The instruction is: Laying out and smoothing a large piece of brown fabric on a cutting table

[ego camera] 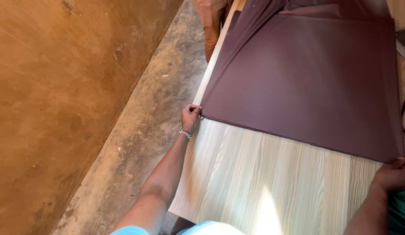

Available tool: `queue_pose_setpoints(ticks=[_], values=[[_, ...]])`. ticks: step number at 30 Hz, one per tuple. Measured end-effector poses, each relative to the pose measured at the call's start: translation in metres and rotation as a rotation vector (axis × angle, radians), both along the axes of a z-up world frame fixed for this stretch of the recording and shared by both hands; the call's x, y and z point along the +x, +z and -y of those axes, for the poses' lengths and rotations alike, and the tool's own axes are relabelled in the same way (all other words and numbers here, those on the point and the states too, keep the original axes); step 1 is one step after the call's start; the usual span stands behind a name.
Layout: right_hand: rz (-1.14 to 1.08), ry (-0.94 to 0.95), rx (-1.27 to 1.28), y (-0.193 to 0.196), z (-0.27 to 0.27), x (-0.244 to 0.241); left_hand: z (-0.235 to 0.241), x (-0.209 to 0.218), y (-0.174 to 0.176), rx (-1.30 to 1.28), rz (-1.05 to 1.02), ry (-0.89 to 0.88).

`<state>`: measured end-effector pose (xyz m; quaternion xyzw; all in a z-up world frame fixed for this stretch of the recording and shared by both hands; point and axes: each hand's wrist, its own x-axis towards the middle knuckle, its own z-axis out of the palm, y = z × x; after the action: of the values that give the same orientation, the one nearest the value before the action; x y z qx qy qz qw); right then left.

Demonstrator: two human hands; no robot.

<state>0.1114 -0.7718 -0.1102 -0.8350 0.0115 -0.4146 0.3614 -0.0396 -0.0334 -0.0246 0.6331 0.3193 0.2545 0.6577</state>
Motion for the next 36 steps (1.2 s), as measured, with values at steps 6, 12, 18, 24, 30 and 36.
queue_pose_setpoints(ticks=[6,12,18,24,30,36], values=[[0.014,-0.062,-0.063,-0.006,0.002,0.003,-0.001,0.0,0.003,-0.001,0.005,0.001],[0.021,-0.046,-0.024,0.005,-0.005,-0.007,-0.002,-0.001,-0.002,-0.025,0.035,-0.007],[-0.009,-0.09,-0.106,-0.015,0.01,0.005,-0.009,0.007,-0.031,-0.067,0.089,0.029],[0.053,-0.012,-0.029,-0.016,0.008,0.007,-0.008,0.006,-0.019,-0.07,0.041,0.009],[0.033,-0.112,-0.108,0.011,-0.001,0.0,-0.002,0.005,-0.008,-0.083,-0.014,0.02],[0.141,0.015,0.019,-0.06,0.033,0.035,0.0,0.002,0.004,-0.087,-0.072,0.051]])
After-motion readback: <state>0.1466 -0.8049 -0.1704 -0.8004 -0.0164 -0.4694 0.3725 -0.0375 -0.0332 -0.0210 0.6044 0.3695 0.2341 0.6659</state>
